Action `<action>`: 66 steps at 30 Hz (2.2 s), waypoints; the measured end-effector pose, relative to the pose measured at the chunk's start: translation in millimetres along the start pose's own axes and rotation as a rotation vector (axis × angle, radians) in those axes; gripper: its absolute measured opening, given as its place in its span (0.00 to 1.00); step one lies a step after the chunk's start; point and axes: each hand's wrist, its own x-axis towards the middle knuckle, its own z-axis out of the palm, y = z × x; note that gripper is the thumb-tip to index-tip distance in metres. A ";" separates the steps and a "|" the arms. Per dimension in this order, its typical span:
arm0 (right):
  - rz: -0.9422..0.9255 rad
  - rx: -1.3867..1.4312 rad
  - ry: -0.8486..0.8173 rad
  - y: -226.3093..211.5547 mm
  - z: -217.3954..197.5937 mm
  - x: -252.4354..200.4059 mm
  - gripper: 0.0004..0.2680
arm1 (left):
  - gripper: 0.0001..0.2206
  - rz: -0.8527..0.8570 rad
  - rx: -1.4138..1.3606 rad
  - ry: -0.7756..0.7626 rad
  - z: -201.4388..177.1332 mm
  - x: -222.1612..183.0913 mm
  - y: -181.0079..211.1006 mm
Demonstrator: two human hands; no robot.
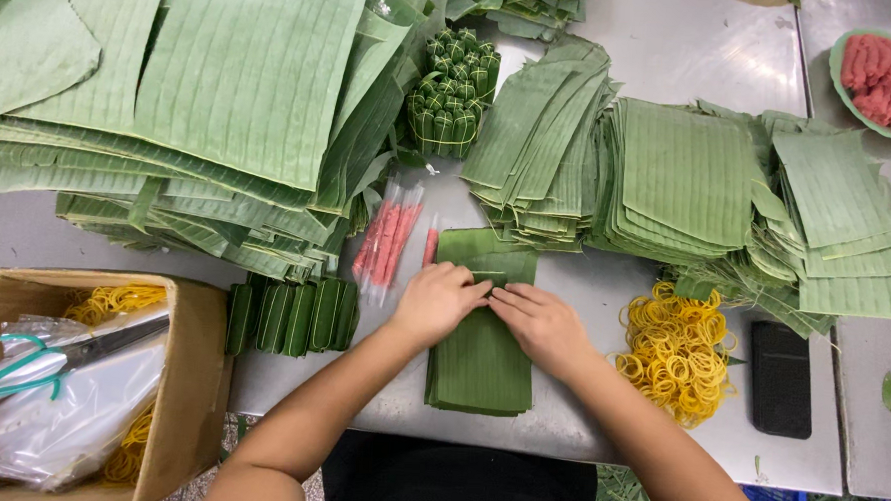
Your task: The person wraps pieces of meat in banana leaves by placing the meat on a leaf, folding the leaf around it, and then securing the package with a rubber band.
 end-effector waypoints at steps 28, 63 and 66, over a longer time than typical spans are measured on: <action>0.085 0.423 -0.576 -34.3 -51.5 -12.4 0.26 | 0.12 0.149 0.043 -0.155 -27.2 -62.1 65.1; 0.064 -0.010 -0.003 -24.3 -14.2 7.5 0.13 | 0.09 0.071 -0.153 -0.074 6.4 -22.5 -2.2; 0.114 -0.021 -0.018 -14.1 -4.8 11.7 0.11 | 0.10 -0.033 -0.226 -0.099 8.0 -18.0 -7.9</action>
